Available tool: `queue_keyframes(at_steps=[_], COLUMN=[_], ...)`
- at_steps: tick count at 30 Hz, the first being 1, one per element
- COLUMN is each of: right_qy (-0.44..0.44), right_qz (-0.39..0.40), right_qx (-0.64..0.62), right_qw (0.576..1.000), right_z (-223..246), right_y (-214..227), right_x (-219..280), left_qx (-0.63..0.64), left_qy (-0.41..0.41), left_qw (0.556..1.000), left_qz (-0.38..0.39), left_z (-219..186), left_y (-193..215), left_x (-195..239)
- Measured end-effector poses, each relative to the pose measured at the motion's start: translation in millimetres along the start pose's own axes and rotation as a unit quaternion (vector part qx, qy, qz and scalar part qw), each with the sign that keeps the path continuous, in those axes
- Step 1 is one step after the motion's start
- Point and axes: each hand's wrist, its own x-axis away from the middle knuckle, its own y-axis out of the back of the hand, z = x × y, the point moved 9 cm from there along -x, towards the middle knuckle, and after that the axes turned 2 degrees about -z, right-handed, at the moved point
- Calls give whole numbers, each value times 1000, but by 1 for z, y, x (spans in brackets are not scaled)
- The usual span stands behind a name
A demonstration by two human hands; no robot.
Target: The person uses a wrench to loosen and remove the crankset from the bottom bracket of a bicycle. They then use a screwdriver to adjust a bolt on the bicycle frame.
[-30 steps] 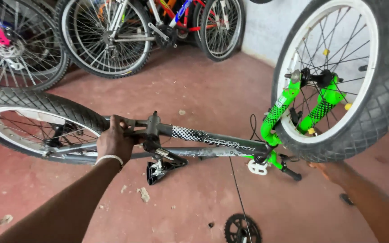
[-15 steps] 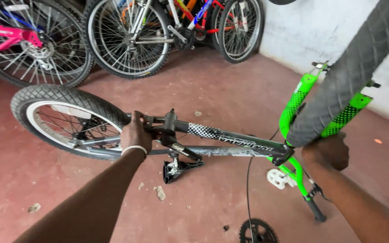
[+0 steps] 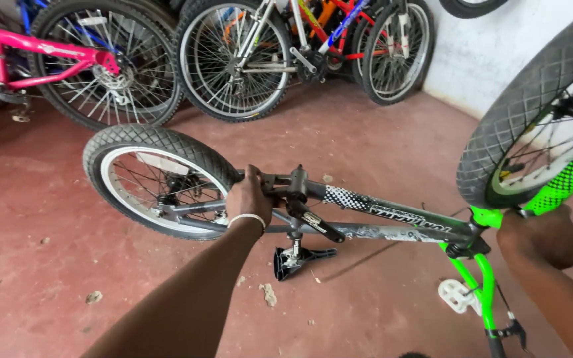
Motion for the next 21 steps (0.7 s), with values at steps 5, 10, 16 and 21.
queue_keyframes(at_steps=[5,10,16,21], right_qy=[51,49,68,70], right_qz=[10,41,118,141], right_qx=[16,-24,-44,-34], right_qw=[999,998,990,987], right_z=[35,44,53,41], right_y=[2,-1,-14,-26], right_x=[6,3,-11,-43], left_qx=[-10,-9,-13,-14], left_qy=[10,42,89,71], left_qw=[1000,999,996,997], left_qz=[-14,24,13,0], left_z=[3,-3,-13,-23], left_y=[-5,-19,-21,-26], left_x=[-14,-15,3,28])
